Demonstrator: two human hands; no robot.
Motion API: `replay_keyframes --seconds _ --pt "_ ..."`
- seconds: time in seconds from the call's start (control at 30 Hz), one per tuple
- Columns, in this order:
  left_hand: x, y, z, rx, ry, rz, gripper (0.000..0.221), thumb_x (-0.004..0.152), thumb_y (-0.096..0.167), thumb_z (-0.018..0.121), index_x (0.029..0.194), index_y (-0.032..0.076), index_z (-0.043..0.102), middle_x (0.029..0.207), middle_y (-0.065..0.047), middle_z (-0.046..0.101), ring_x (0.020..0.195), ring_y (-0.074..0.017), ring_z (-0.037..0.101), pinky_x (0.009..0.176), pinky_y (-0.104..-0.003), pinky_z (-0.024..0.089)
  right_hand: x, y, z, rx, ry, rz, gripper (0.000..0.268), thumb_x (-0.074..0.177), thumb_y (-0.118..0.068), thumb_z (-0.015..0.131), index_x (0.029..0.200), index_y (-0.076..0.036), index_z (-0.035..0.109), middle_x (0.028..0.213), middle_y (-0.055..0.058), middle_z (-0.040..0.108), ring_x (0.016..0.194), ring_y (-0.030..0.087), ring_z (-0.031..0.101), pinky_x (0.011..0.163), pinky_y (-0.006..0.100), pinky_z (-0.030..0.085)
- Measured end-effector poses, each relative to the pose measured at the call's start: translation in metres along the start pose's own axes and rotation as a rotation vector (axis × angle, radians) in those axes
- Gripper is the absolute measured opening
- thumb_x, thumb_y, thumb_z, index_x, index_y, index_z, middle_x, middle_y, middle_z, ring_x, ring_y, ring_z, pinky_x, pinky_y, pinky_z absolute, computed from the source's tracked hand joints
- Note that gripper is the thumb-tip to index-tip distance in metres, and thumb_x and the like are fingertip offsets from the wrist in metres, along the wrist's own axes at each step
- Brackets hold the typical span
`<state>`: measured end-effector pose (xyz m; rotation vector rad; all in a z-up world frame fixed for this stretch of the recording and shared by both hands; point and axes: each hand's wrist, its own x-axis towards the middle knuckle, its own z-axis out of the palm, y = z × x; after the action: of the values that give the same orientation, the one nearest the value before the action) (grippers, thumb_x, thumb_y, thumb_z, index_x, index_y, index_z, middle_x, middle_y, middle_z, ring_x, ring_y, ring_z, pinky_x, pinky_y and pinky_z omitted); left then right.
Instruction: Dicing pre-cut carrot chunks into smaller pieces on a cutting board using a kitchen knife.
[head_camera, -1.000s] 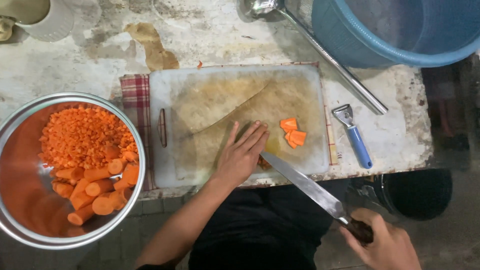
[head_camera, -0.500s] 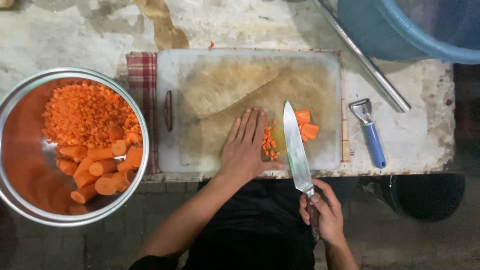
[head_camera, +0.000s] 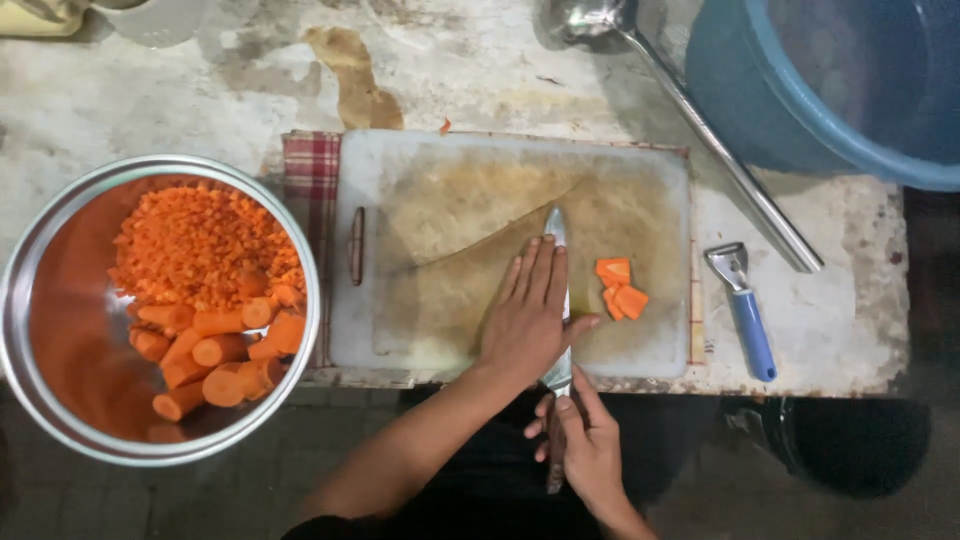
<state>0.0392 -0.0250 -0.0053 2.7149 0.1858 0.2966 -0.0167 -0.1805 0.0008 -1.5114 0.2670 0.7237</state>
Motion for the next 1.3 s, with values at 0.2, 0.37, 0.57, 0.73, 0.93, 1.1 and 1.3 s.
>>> replay_keyframes --seconds 0.2,0.37,0.57,0.73,0.93,1.1,1.3 --pt "-0.002 -0.012 0.041 -0.145 0.103 -0.068 0.056 0.103 0.026 0.042 0.143 -0.012 0.037 0.155 -0.027 0.030 0.148 -0.0384 0.025 0.122 -0.049 0.026 0.001 -0.013 0.029 -0.158 -0.047 -0.007 0.046 0.096 -0.012 0.047 0.139 0.001 0.051 0.078 0.020 0.065 0.061 0.030 0.068 0.043 0.039 0.058" --pt "-0.007 -0.016 0.030 -0.245 0.196 -0.105 0.046 0.102 0.010 0.048 0.140 -0.014 0.041 0.153 -0.026 0.036 0.146 -0.0369 0.032 0.120 -0.044 0.034 0.004 0.007 0.035 -0.022 -0.154 -0.022 0.038 0.096 -0.014 0.050 0.131 0.001 0.055 0.074 0.021 0.062 0.061 0.027 0.064 0.043 0.039 0.059" --pt "-0.013 -0.029 0.024 -0.657 0.332 -0.170 0.044 0.103 0.006 0.042 0.145 -0.007 0.037 0.155 -0.021 0.035 0.149 -0.0366 0.029 0.124 -0.044 0.025 -0.002 0.003 0.053 0.107 -0.238 -0.023 0.036 0.095 -0.012 0.052 0.129 0.000 0.055 0.076 0.021 0.056 0.063 0.025 0.058 0.040 0.039 0.055" --pt "-0.038 -0.049 -0.091 -0.808 0.675 -0.175 0.043 0.107 0.012 0.044 0.150 0.010 0.034 0.157 -0.012 0.036 0.151 -0.0327 0.032 0.126 -0.042 0.030 -0.018 -0.023 0.082 -0.277 -0.357 -0.092 0.045 0.090 -0.017 0.058 0.133 -0.004 0.057 0.063 0.018 0.065 0.040 0.024 0.060 0.042 0.034 0.056" --pt "-0.058 -0.138 -0.204 -0.668 1.249 -0.607 0.045 0.103 0.025 0.049 0.143 0.004 0.048 0.147 -0.006 0.050 0.135 -0.0104 0.048 0.105 -0.026 0.044 -0.035 -0.044 0.116 -0.727 -0.875 -0.789 0.054 0.097 -0.025 0.055 0.146 -0.004 0.044 0.089 0.007 0.067 0.078 0.017 0.065 0.075 0.030 0.050" --pt "-0.067 -0.218 -0.220 -0.873 0.824 -0.884 0.070 0.096 0.049 0.032 0.149 0.002 0.032 0.150 -0.016 0.046 0.142 -0.0266 0.041 0.116 -0.039 0.031 -0.015 -0.021 0.068 -0.445 -0.772 -0.523 0.045 0.088 -0.008 0.064 0.133 -0.005 0.060 0.067 0.007 0.068 0.045 0.010 0.057 0.042 0.022 0.053" --pt "-0.078 -0.248 -0.234 -0.087 0.535 -0.604 0.047 0.104 0.037 0.040 0.106 -0.002 0.066 0.108 -0.022 0.067 0.097 -0.0393 0.061 0.079 -0.050 0.044 0.027 -0.025 -0.057 -0.215 -0.237 -0.606 0.048 0.087 -0.008 0.056 0.135 -0.002 0.055 0.055 0.017 0.056 0.037 0.021 0.051 0.039 0.025 0.044"
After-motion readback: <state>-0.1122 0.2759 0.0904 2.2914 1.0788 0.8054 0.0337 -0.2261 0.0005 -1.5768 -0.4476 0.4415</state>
